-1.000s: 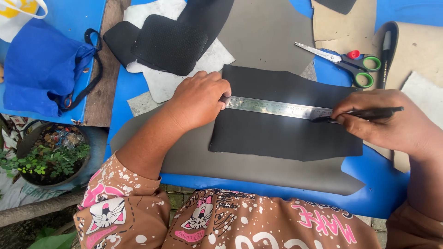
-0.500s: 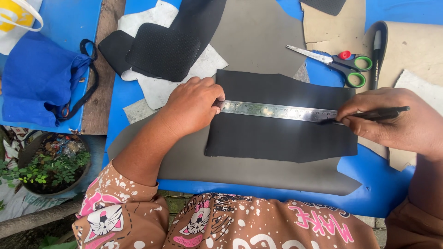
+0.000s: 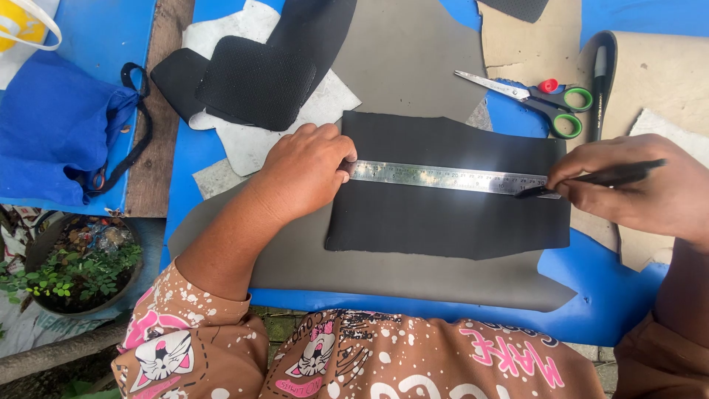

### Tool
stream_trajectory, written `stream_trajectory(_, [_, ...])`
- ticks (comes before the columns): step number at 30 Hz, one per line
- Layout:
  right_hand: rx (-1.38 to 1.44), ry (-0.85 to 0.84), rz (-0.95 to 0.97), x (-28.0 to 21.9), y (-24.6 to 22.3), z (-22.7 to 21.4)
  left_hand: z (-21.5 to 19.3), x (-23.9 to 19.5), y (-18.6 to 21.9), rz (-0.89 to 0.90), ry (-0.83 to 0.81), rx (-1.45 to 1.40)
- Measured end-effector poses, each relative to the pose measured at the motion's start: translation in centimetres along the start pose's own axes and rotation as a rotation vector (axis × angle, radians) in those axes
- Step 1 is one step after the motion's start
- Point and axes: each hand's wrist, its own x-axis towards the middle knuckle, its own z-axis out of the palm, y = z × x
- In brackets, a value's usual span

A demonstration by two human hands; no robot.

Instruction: Marking lines on leather pieces using a ruler and a marker for layout

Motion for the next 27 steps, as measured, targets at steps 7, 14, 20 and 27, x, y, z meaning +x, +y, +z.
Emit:
stream_trajectory(7, [-0.144, -0.03, 0.037, 0.4, 0.0, -0.2, 0.0, -0.1, 0.0, -0.001, 0.006, -0.006])
stream_trajectory(14, [0.326, 0.181, -0.312, 6.2, -6.6, 5.5, -1.3, 0.1, 0.5, -0.002, -0.021, -0.034])
stream_trajectory(20, [0.478, 0.173, -0.468, 10.8, -10.5, 10.5, -1.1, 0.1, 0.5, 0.018, 0.011, -0.016])
stream_trajectory(27, [0.165, 0.036, -0.253, 7.3, -6.0, 4.7, -0.2, 0.3, 0.4, -0.038, -0.01, -0.051])
